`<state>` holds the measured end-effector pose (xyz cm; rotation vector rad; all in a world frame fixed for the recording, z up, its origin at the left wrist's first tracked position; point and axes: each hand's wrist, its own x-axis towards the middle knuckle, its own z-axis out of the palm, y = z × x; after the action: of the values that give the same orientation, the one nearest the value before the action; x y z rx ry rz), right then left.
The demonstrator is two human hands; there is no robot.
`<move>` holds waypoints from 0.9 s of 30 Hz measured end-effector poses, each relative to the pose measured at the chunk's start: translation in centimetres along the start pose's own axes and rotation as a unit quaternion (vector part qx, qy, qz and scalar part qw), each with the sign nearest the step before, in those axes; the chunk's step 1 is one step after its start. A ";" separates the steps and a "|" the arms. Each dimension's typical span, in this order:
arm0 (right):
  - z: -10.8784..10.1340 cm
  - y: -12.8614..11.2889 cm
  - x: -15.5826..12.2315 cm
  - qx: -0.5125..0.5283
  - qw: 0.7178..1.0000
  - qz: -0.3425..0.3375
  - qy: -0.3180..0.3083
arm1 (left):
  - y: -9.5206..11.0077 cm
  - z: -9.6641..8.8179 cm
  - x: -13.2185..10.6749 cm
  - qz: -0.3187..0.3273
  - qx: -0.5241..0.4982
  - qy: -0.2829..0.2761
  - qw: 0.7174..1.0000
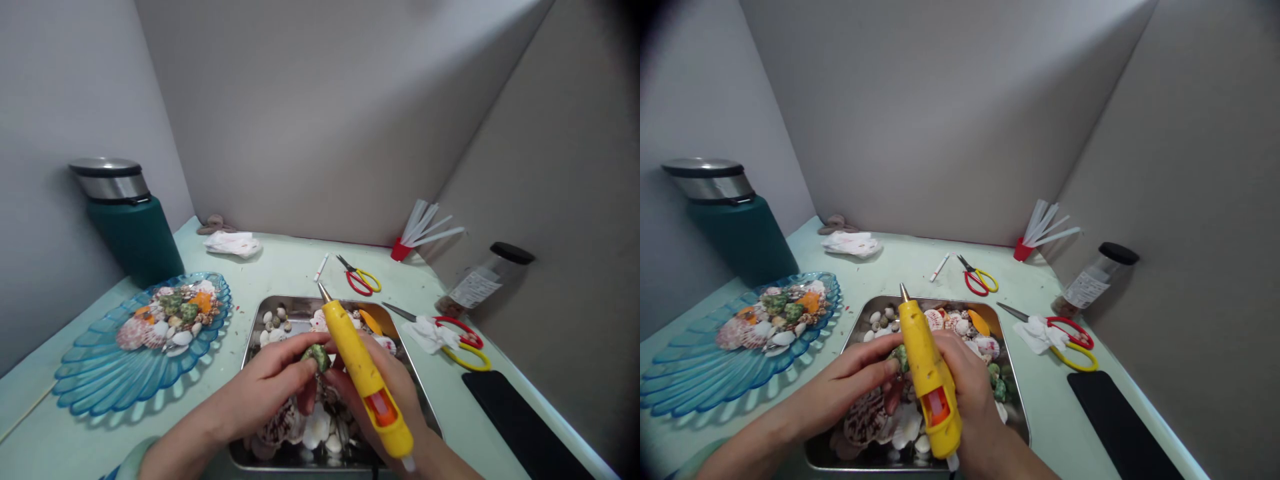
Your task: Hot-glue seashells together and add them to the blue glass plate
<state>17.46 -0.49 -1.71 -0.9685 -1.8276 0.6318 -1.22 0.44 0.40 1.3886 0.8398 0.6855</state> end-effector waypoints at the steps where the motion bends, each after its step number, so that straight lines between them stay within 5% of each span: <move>1: 0.0 0.0 0.0 -0.001 1.000 -0.005 0.000 | 0.0 0.0 0.0 0.001 -0.001 0.001 1.000; 14: 0.4 -0.3 -0.2 0.010 0.997 0.073 0.036 | -0.1 0.4 0.0 -0.001 -0.041 -0.008 0.999; 18: 0.1 -0.7 0.1 -0.041 0.995 0.066 0.057 | -0.5 0.4 0.5 0.024 -0.063 0.053 0.996; 22: 0.4 -0.7 0.1 -0.033 0.995 0.071 0.062 | -0.4 0.4 0.7 0.052 0.020 0.136 0.989; 27: 0.7 -0.4 0.0 -0.019 0.994 0.074 0.075 | -0.1 0.5 0.6 0.065 0.095 0.166 0.979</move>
<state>16.71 -0.73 -1.75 -1.1532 -1.6515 0.5997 -0.49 0.63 0.26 1.5326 1.1068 0.9757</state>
